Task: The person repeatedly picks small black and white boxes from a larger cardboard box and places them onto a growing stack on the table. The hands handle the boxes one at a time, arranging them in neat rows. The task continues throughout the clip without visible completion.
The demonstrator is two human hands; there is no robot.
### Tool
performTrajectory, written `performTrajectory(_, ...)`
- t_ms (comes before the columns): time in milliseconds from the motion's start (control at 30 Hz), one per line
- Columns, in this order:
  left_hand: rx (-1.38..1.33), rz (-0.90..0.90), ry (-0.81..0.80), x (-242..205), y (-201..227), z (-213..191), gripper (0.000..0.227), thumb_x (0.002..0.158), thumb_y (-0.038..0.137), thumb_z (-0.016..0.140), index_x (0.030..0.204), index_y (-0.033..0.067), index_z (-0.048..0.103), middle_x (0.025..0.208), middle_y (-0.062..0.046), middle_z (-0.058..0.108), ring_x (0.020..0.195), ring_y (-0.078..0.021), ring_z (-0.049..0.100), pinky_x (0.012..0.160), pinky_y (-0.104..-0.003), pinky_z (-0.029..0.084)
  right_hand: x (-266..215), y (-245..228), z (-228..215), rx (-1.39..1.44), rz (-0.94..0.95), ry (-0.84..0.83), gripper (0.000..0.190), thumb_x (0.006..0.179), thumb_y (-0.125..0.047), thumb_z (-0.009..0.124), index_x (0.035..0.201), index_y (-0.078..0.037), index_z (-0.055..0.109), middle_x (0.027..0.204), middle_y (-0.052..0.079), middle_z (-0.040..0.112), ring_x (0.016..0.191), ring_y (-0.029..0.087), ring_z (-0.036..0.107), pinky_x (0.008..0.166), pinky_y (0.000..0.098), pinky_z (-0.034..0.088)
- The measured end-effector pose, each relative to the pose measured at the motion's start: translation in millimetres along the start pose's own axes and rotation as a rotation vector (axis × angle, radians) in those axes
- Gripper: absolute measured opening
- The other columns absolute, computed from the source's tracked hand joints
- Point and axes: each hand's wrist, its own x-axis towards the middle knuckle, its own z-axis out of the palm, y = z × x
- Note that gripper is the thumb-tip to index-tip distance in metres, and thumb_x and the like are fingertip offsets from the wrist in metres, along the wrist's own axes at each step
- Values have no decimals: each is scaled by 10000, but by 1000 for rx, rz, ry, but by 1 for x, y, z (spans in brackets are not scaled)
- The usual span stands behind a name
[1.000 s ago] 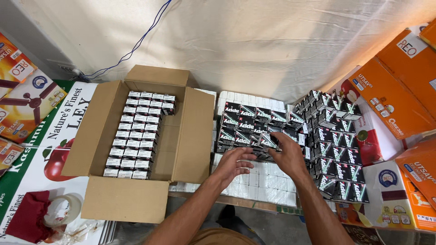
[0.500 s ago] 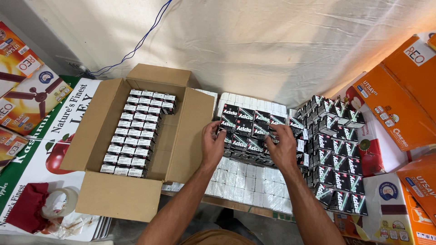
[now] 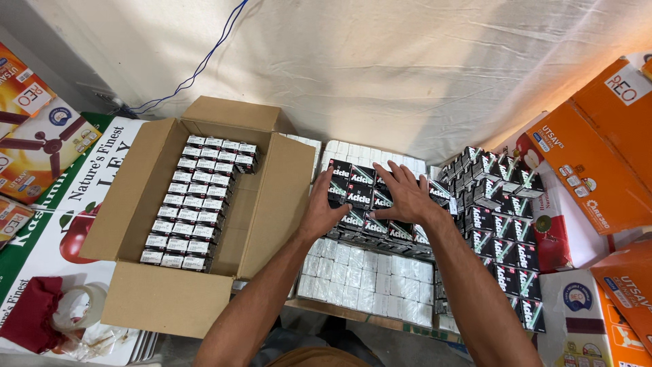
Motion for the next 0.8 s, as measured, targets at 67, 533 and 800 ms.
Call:
performTrajectory(67,33,10,25,-1,-11,6,906,861,180,762,1620,116,271,1630,-315,211,1516,-521,175,1205,-646,257,2,-1,3,-37,-8,-2,1134,765,-616,818,1653,-333,172,1662,160,246,1537,455,206,1200,747,118)
performTrajectory(533,84,29,-35,-5,-6,-1,859,913,277,719,1616,84,265,1637,-319,174,1517,-517,177,1207,-645,256,6,2,18,-91,-7,58,1130,779,-773,730,1653,-344,155,1596,108,301,1518,399,230,1193,766,95)
performTrajectory(800,-23,81,51,-12,1,-17,786,886,255,746,1562,66,392,1583,-329,300,1504,-512,235,1230,-585,235,-7,-10,1,31,2,165,865,913,-729,567,1625,-326,286,1603,108,333,1544,402,206,1190,740,121)
